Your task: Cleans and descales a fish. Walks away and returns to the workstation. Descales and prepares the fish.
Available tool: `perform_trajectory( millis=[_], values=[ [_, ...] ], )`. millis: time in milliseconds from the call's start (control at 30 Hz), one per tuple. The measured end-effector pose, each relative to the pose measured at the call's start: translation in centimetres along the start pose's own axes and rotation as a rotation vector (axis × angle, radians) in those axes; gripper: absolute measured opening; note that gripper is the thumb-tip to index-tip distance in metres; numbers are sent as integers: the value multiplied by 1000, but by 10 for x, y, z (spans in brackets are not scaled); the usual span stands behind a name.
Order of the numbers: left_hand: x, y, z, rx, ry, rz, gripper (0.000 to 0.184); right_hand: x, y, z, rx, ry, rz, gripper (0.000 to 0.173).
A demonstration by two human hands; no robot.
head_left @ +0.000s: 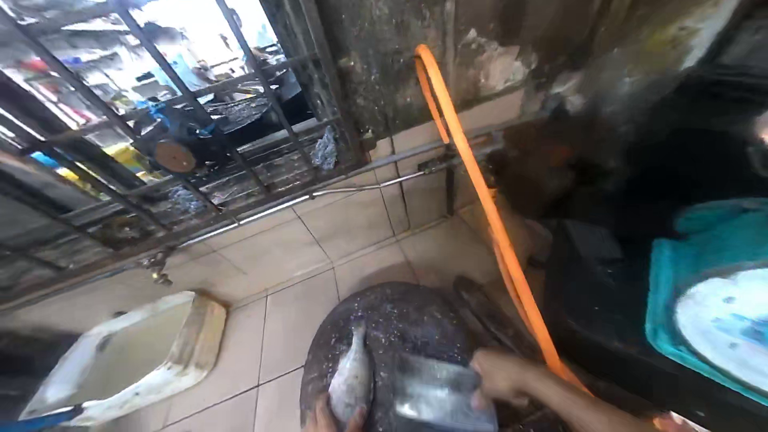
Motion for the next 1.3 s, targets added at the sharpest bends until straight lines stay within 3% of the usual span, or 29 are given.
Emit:
perform_trajectory(
  millis=[67,133,233,300,333,467,567,667,833,1000,1300],
  values=[
    [10,12,17,82,-23,-81,106,-2,8,-69,-105,197,110,52],
    [13,23,23,100,-75,-48,105,-23,0,-117,-165,408,246,50],
    [14,30,22,121,-187,88,100,-48,-8,-128,-33,564,297,50],
    [12,32,19,159,-228,199,94,-54,-13,-113,75,562,174,53],
    [9,34,19,188,-242,250,92,-57,-23,-108,8,550,133,50],
    [-15,44,15,218,-171,444,82,-63,-92,-102,-517,580,4,34],
    [-21,44,13,236,-131,460,76,-53,-135,-98,-593,467,-38,40],
    [-27,48,14,274,-200,400,73,-43,-168,-99,-679,359,-8,42],
    [-28,51,16,283,-203,359,72,-51,-172,-89,-776,279,77,40],
    [-24,54,18,309,-236,325,72,-63,-163,-93,-682,265,60,47],
    [-25,59,21,336,-190,400,70,-64,-166,-97,-748,265,24,50]
  ],
)
Point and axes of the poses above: each hand's wrist, its own x-axis towards the middle knuckle, its own z-axis out of the palm, y = z × x, the point moved 9 cm from there along x, towards the middle knuckle, and after that the axes turned 11 degrees about -x, right-handed, at the moved point
